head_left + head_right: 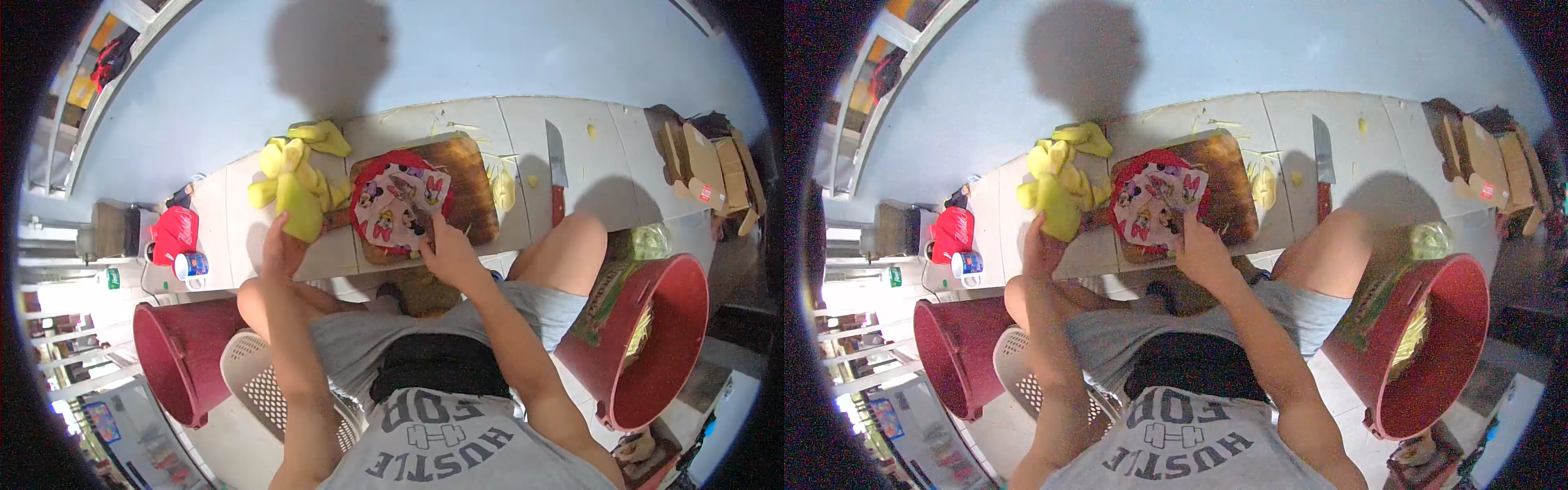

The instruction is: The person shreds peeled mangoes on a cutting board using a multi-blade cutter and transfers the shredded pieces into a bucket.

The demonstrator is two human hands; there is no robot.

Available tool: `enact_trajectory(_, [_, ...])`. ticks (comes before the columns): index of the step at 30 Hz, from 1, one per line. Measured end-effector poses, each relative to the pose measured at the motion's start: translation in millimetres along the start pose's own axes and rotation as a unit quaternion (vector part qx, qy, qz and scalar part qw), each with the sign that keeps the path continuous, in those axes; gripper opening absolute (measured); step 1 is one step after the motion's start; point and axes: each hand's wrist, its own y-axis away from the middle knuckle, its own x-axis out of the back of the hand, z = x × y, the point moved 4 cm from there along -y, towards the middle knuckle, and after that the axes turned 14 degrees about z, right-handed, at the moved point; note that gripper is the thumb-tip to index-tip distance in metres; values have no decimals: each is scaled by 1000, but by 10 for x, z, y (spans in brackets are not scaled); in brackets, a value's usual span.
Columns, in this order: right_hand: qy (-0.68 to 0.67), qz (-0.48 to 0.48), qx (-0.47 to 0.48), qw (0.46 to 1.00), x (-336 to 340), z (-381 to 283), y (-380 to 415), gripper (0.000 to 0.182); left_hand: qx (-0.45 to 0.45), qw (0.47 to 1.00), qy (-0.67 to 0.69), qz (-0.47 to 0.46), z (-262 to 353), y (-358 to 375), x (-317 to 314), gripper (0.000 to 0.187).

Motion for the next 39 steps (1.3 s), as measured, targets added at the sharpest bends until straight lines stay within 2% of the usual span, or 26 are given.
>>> enact_trajectory(3, [0, 28, 28, 999, 9, 42, 173, 48, 30, 998, 51, 18, -368, 172, -348, 56])
enact_trajectory(7, [-19, 44, 39, 998, -47, 141, 288, 52, 59, 997, 44, 17, -878, 254, -678, 56])
enact_trajectory(9, [-54, 46, 36, 997, -18, 59, 367, 49, 54, 995, -69, 53, -1037, 348, -832, 47])
enact_trajectory(10, [-52, 50, 30, 997, -32, 48, 413, 49, 59, 994, -71, 49, -1106, 374, -895, 47])
enact_trajectory(12, [-90, 42, -5, 995, -49, 49, 457, 48, -95, 946, -309, 8, -1139, 394, -1065, 39])
enact_trajectory(14, [-95, 49, -19, 994, -16, 40, 482, 47, -109, 955, -275, 29, -1181, 399, -1132, 39])
enact_trajectory(17, [-107, 39, -23, 993, 144, -70, 523, 47, -132, 935, -329, 22, -1158, 363, -1127, 41])
enact_trajectory(19, [-112, 24, -20, 993, 174, -88, 591, 49, -180, 905, -384, 40, -1174, 360, -1051, 43])
enact_trajectory(21, [-128, 62, 2, 990, 194, -92, 678, 49, -156, 922, -352, 46, -1159, 443, -1056, 44])
enact_trajectory(23, [-129, 56, -20, 990, 201, -88, 721, 48, -131, 937, -320, 52, -1179, 415, -1022, 46])
enact_trajectory(25, [-129, 52, -41, 989, 199, -75, 739, 47, -347, 859, -377, 18, -1077, 347, -1035, 51])
enact_trajectory(26, [-126, 52, -38, 990, 193, -83, 749, 46, -344, 859, -379, 15, -1114, 331, -989, 51])
enact_trajectory(28, [-122, 55, -38, 990, 258, -129, 776, 44, -284, 912, -295, 5, -1065, 407, -1068, 56])
enact_trajectory(31, [-127, 33, -36, 991, 337, -217, 851, 40, -312, 893, -325, -15, -1063, 409, -1020, 58])
enact_trajectory(35, [-126, 48, -18, 991, 333, -171, 933, 35, -286, 907, -310, -7, -1163, 364, -876, 55])
enact_trajectory(37, [-113, 39, -19, 993, 306, -126, 950, 35, -456, 805, -378, -36, -1107, 366, -933, 47])
enact_trajectory(39, [-105, 70, -8, 992, 304, -128, 950, 36, -458, 807, -371, -32, -1122, 330, -934, 44])
